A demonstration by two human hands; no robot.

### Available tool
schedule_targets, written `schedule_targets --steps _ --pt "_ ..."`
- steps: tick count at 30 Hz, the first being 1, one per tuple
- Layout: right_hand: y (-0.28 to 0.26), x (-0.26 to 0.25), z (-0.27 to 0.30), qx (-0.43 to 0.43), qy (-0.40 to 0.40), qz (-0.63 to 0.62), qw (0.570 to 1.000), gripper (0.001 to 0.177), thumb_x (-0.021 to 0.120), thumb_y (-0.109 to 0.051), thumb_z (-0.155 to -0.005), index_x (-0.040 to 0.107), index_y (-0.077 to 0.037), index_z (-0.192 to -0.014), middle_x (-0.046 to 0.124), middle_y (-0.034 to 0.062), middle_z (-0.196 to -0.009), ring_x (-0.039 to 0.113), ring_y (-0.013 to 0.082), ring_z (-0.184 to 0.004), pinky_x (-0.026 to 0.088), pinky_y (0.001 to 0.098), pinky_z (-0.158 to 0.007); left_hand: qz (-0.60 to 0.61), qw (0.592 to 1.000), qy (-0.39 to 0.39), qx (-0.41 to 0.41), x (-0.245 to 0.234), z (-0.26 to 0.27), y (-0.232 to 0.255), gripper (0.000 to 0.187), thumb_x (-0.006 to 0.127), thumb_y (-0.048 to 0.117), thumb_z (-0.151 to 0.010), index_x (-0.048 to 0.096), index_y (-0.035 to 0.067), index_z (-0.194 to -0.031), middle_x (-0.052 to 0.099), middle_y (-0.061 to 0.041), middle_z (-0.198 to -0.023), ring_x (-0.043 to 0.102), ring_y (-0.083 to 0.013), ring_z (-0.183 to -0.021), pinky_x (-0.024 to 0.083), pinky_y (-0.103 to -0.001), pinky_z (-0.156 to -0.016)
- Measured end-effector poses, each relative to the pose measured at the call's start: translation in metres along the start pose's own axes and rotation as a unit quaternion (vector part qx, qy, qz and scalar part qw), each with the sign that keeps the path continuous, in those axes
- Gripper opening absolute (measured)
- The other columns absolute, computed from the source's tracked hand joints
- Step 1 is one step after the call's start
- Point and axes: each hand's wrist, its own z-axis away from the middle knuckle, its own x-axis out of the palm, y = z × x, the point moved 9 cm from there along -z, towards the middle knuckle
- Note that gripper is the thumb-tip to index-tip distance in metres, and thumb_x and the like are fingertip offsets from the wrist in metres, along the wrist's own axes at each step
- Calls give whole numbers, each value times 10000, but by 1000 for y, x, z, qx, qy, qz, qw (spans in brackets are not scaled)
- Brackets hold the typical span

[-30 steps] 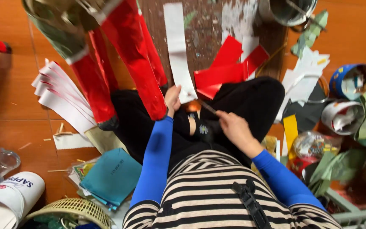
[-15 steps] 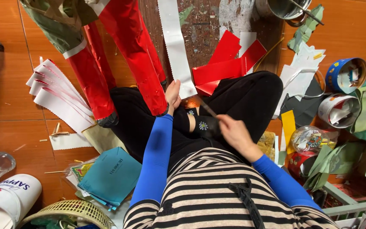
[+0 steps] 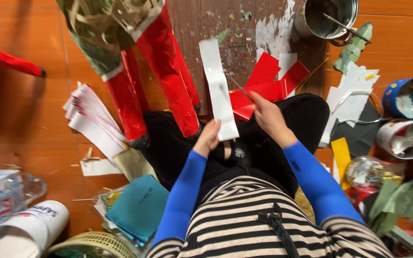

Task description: Applying red paper strips to a bamboo animal frame using glue and scissors

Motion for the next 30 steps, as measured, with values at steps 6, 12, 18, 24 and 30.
schedule_targets --steps 6,12,18,24,30 --pt "24 99 -92 34 -49 87 994 593 498 -206 -1043 548 -384 -1607 732 172 -1132 760 436 -1072 623 579 -937 -3 999 -25 -22 11 34 8 545 613 323 -1178 475 -4 -1592 703 -282 -1364 765 -401 -1155 652 -618 -935" --pt "1 130 -126 11 -42 60 997 609 606 -183 -1011 553 -324 -1601 748 213 -1082 771 449 -1069 638 574 -925 15 999 -22 -45 21 34 21 485 617 259 -1167 507 -18 -1549 741 -262 -1269 801 -378 -1076 701 -557 -848" --pt "9 95 -109 39 -39 4 998 606 471 -108 -1039 551 -290 -1611 739 274 -1132 736 505 -1120 613 610 -964 32 998 -7 -54 21 34 26 476 632 223 -1152 506 -28 -1536 745 -253 -1263 815 -357 -1049 721 -518 -831" --pt "4 91 -105 58 -38 37 997 684 522 -46 -1004 508 -248 -1657 766 275 -1111 761 474 -1115 626 589 -992 12 999 -7 -52 27 40 31 492 635 213 -1152 500 -15 -1567 723 -252 -1330 779 -375 -1140 690 -553 -907" --pt "-21 86 -103 22 -25 -84 996 550 486 -120 -1050 606 -243 -1572 779 297 -1211 744 505 -1165 608 612 -988 -1 999 11 -36 36 48 42 522 636 190 -1144 485 -18 -1597 708 -238 -1367 770 -361 -1171 703 -521 -893"
